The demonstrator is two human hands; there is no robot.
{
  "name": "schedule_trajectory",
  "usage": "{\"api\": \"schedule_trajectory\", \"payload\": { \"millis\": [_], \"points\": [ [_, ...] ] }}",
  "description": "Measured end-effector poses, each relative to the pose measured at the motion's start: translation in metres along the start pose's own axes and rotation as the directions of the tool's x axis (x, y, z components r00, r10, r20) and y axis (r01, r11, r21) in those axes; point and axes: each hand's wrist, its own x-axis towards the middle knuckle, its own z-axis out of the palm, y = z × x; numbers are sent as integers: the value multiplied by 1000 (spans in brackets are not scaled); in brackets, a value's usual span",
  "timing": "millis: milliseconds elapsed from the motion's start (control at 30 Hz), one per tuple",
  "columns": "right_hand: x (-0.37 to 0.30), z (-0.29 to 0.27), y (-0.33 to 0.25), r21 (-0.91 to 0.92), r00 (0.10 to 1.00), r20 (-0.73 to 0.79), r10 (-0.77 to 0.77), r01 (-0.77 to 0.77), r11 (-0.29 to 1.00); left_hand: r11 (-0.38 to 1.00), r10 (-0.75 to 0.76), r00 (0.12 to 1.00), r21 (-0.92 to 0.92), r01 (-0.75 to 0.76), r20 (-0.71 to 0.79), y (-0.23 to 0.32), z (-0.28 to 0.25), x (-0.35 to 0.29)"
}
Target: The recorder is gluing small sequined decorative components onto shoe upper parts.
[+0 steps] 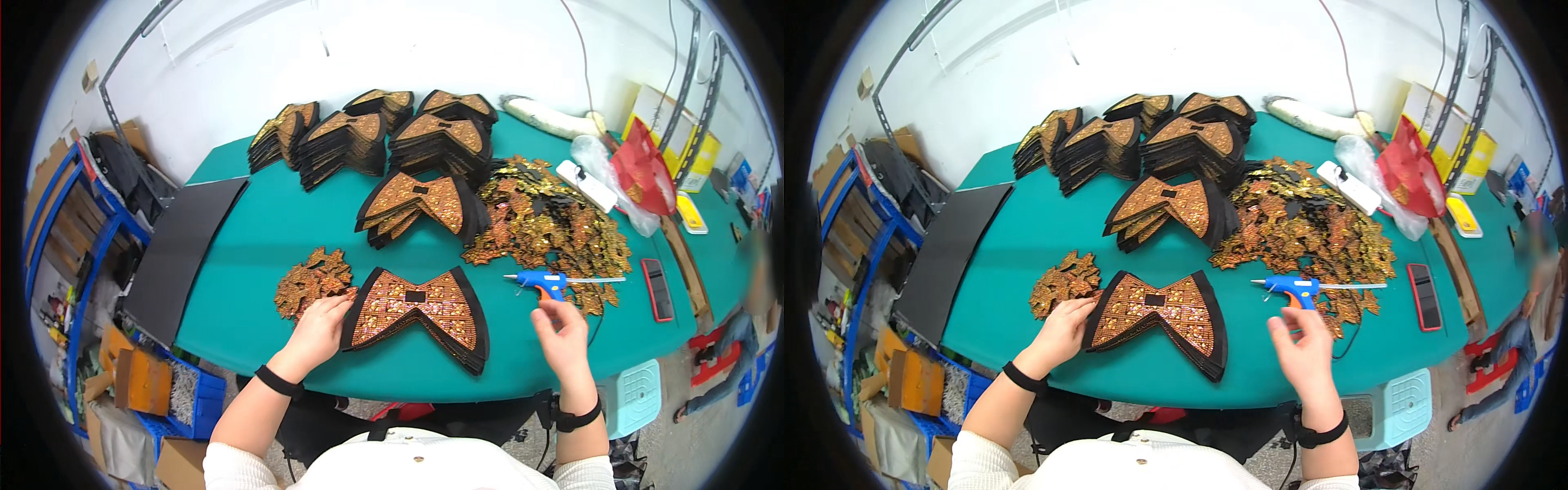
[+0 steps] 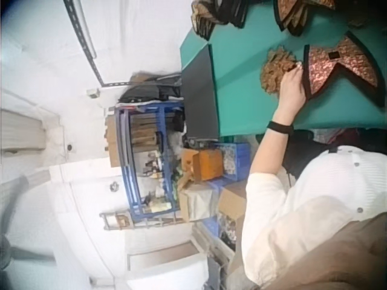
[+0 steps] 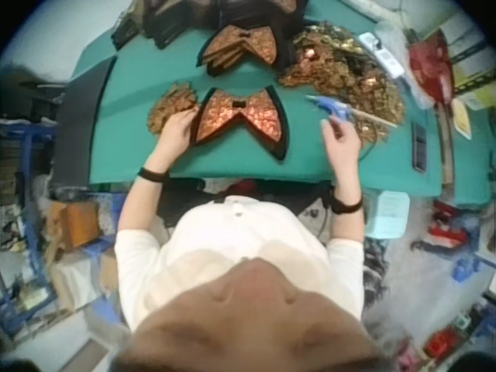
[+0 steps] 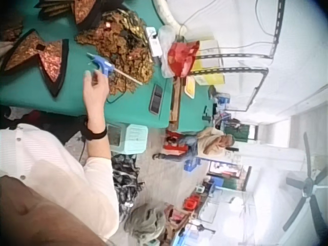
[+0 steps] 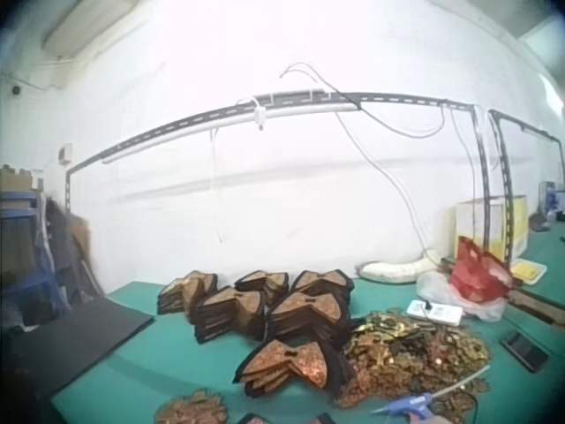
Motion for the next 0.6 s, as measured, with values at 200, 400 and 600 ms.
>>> {"api": "schedule_trajectory", "payload": {
  "millis": [200,400,600],
  "points": [
    [3,-39,51,-258,969,-213,121,-176,950,701,-363,905,-575,422,222,-9,4,1],
    [12,-35,62,-318,953,-51,300,-300,899,531,-273,894,-719,448,356,-10,5,-5],
    [35,-26,68,-289,886,49,461,-429,856,564,-160,925,-737,372,345,-12,-2,-9]
  ]
}}
